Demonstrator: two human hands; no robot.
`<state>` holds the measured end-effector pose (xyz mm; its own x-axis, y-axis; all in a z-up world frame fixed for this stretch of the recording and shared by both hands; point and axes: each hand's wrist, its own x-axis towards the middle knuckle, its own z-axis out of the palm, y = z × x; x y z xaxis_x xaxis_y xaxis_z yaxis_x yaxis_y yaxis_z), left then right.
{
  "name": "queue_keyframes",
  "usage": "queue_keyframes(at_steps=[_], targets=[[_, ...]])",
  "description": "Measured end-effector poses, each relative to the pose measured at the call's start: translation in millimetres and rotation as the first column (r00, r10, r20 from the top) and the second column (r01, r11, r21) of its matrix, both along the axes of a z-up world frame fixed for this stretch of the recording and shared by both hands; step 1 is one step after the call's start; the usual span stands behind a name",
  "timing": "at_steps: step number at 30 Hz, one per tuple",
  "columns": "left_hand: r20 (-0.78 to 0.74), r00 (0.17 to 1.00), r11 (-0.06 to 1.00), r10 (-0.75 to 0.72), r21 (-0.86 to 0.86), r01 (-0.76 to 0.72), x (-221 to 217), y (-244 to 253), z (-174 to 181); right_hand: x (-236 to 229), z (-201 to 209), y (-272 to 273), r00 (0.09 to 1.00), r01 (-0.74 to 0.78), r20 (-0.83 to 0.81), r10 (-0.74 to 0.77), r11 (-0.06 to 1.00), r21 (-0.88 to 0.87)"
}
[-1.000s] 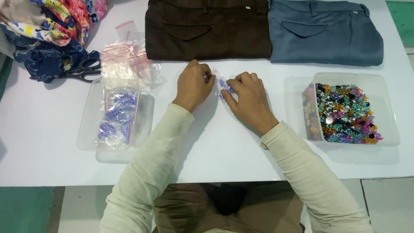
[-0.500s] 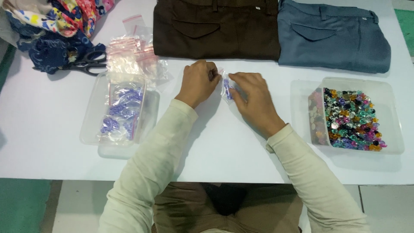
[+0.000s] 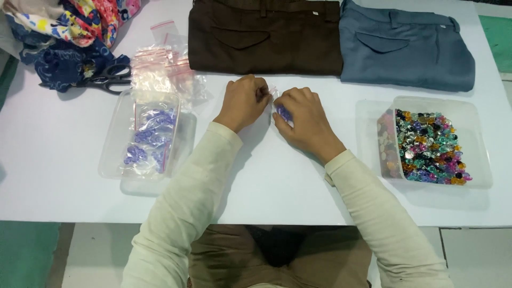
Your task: The person sorts purple flower-shaped buttons from a large container of multicolored buttons into a small plastic bag, then places the small bag into a larger container of bagged buttons.
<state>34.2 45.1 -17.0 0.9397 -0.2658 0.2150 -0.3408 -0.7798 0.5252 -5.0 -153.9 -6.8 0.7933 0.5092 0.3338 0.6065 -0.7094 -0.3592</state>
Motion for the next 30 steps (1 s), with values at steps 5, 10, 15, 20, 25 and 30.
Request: queue_keyframes(at_steps=[5,10,15,20,25,30], targets=[[0.006,1.0,1.0,-0.007,0.012,0.007,2.3,0.1,-3.7,6.3,0.6,2.6,0.997,0.004,0.081,0.002,0.997,-0.075],[0.032,0.999,1.0,-0.029,0.013,0.028,4.5,0.4,-12.5,2.7,15.0,-2.6,0.999,0.004,0.045,-0.003,1.0,-0.021],[-0.014,0.992,0.985,-0.128,-0.122,0.125,-12.1,-12.9,14.1,3.9,24.7,-17.2,0.964,0.123,-0.267,-0.024,0.925,0.36],[-0.019,0.984,0.972,-0.179,-0.156,0.173,-17.8,-18.7,18.3,6.8,34.0,-18.2,0.932,0.095,-0.36,0.046,0.927,0.364],[-0.029,0.975,0.966,-0.219,-0.145,0.213,-22.7,-19.8,22.8,13.0,28.5,-23.1,0.905,0.089,-0.418,0.085,0.921,0.38],[-0.051,0.972,0.964,-0.229,-0.152,0.219,-21.0,-21.4,20.1,7.4,43.2,-20.0,0.893,0.092,-0.448,0.027,0.966,0.242]])
